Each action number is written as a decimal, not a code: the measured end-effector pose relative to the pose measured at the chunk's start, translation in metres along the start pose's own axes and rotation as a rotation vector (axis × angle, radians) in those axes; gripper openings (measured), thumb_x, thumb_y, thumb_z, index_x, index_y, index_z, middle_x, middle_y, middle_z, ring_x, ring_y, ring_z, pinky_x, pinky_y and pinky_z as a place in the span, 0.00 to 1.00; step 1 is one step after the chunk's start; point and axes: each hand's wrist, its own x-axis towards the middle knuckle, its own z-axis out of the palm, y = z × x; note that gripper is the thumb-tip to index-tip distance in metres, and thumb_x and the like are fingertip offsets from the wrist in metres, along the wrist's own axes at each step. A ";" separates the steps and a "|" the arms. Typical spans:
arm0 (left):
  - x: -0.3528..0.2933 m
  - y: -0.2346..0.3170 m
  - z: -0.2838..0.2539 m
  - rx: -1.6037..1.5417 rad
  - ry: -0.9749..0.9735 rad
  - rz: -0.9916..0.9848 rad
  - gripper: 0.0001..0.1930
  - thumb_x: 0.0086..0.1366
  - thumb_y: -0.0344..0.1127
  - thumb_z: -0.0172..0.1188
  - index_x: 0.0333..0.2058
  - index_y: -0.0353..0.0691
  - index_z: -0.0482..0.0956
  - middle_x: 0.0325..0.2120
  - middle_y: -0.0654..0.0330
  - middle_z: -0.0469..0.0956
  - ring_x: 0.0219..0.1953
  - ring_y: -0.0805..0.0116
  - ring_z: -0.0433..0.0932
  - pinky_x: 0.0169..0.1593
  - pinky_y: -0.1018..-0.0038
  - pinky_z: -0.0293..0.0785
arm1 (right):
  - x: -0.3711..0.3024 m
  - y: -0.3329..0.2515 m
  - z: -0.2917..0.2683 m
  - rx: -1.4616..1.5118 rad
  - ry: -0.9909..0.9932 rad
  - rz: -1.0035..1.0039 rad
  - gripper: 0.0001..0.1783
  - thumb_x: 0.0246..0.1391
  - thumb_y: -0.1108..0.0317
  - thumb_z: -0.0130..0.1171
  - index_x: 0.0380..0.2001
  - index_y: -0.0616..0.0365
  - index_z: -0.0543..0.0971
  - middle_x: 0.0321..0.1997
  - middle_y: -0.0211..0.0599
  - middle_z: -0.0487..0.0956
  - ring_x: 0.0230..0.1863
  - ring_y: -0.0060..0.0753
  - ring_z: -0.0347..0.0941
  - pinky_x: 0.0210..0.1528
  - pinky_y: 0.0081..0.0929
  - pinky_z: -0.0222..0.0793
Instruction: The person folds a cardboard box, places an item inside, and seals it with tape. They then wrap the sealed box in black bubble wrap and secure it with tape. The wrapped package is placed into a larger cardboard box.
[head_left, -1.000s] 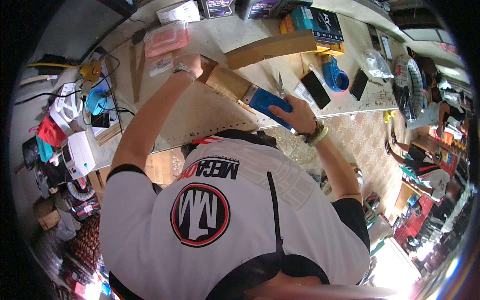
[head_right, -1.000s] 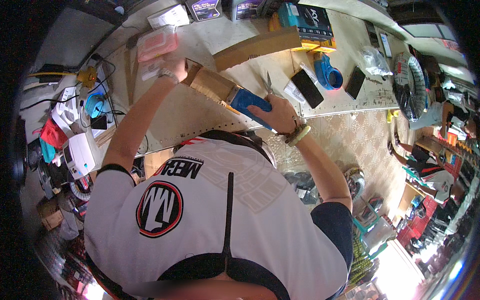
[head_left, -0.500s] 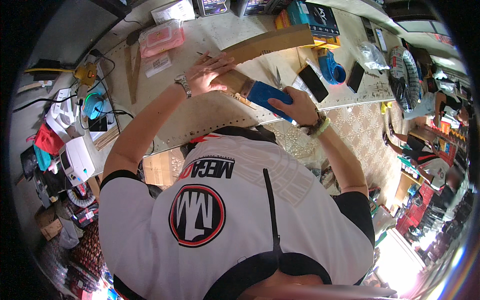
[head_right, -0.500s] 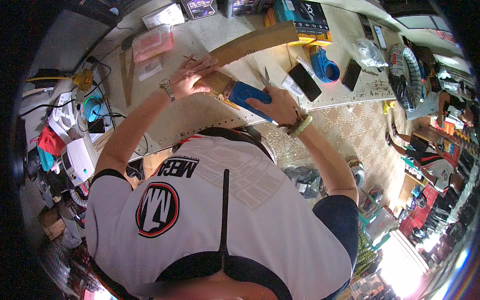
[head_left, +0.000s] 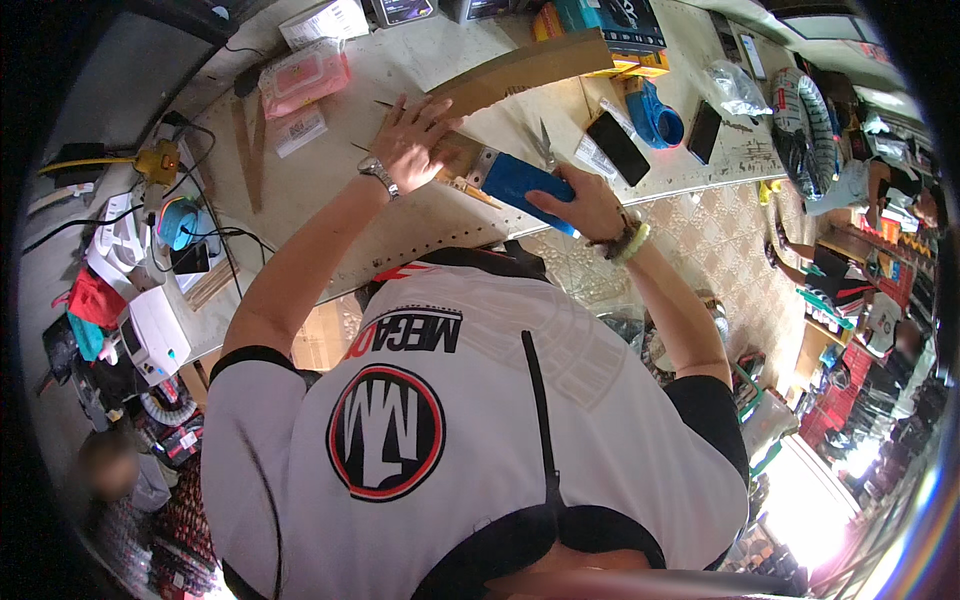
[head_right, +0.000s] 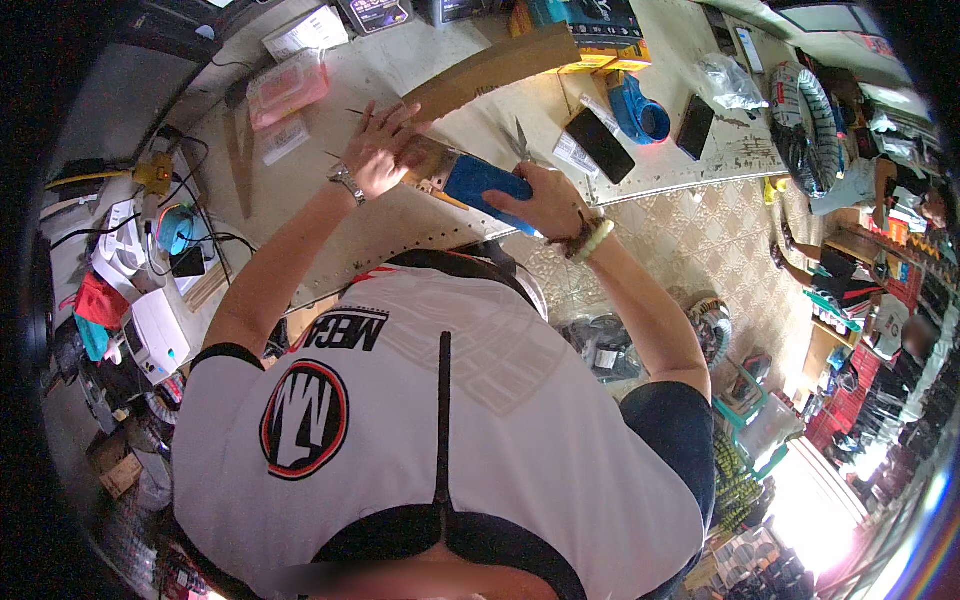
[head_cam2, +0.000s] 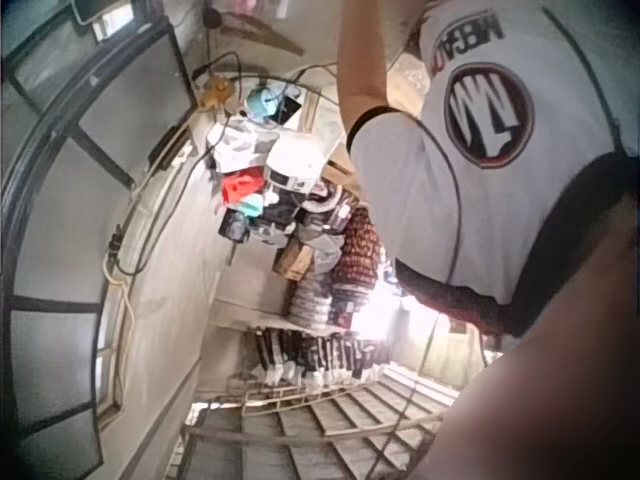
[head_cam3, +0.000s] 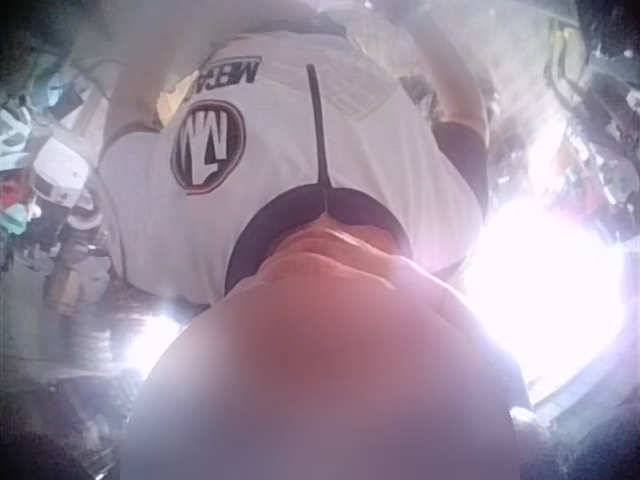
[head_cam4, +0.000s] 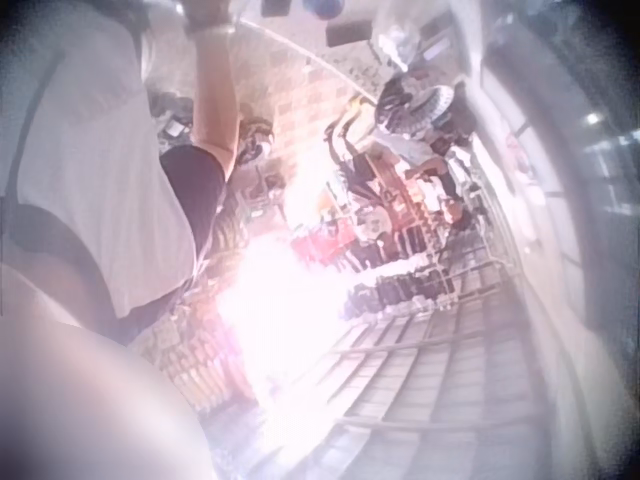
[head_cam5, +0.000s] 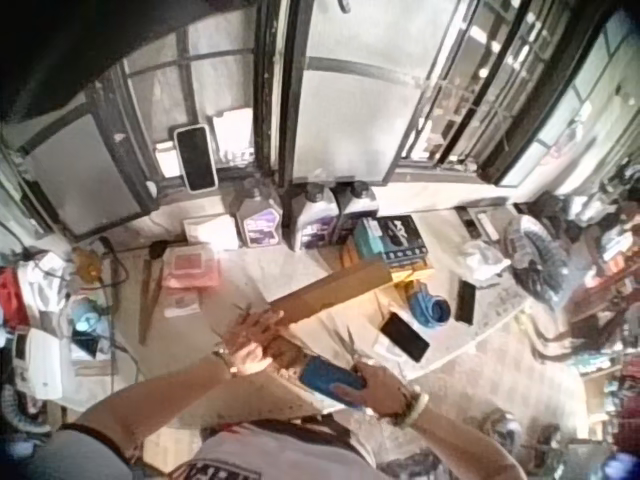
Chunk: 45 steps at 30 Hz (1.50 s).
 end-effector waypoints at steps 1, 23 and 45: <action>-0.001 0.000 0.000 -0.006 -0.056 -0.037 0.26 0.63 0.57 0.55 0.56 0.52 0.72 0.61 0.60 0.65 0.67 0.57 0.57 0.70 0.50 0.43 | -0.006 0.001 -0.003 0.021 0.008 -0.015 0.33 0.49 0.39 0.64 0.35 0.64 0.79 0.25 0.45 0.80 0.27 0.33 0.78 0.32 0.31 0.72; 0.004 0.049 -0.002 0.263 -0.121 -0.150 0.43 0.57 0.53 0.62 0.67 0.45 0.55 0.70 0.53 0.47 0.70 0.48 0.50 0.68 0.46 0.48 | 0.060 -0.028 0.067 -0.259 -0.134 0.291 0.36 0.37 0.35 0.59 0.34 0.60 0.84 0.41 0.50 0.82 0.48 0.53 0.77 0.50 0.59 0.68; 0.025 0.086 0.017 0.258 -0.321 -0.395 0.32 0.58 0.46 0.59 0.60 0.48 0.63 0.63 0.62 0.61 0.69 0.57 0.52 0.68 0.44 0.46 | 0.044 -0.015 0.079 -0.438 -0.009 0.124 0.19 0.35 0.51 0.65 0.29 0.53 0.85 0.32 0.37 0.84 0.36 0.41 0.81 0.37 0.38 0.75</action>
